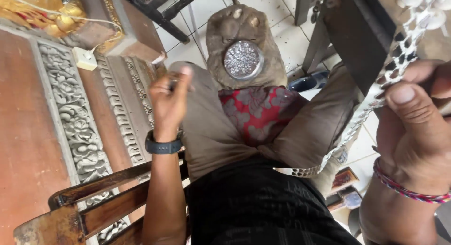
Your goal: Punching decorative patterns onto a metal strip using a hammer and a punch over a textured anvil.
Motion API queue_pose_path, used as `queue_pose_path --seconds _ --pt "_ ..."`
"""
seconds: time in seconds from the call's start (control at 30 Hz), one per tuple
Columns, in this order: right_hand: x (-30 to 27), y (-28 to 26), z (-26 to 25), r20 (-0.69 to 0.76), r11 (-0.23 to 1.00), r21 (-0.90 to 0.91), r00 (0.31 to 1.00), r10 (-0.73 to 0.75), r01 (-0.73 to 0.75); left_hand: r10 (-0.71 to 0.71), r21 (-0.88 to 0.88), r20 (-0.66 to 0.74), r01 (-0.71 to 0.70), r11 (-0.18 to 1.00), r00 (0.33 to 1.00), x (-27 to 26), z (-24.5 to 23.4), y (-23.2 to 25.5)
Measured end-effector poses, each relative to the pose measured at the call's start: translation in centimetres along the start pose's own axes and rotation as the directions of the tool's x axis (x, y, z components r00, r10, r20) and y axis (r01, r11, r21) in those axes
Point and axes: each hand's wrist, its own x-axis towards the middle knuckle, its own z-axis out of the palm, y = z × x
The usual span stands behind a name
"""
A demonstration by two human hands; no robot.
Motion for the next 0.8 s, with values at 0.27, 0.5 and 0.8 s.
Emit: queue_pose_path --seconds 0.27,0.5,0.8 --pt "-3.0 -0.8 -1.6 -0.011 0.967 -0.153 0.978 -0.207 0.203 0.274 0.072 0.698 -0.445 0.893 0.662 -6.1 15.7 -6.3" --pt "-5.7 0.7 -6.5 -0.056 0.943 -0.233 0.965 -0.257 0.238 0.174 0.205 0.758 -0.483 0.851 0.628 -6.8 23.1 -15.5" --pt "-5.5 -0.7 -3.5 -0.318 0.948 -0.293 0.948 0.025 -0.123 0.317 0.052 0.781 -0.562 0.826 0.538 -6.7 25.1 -18.0"
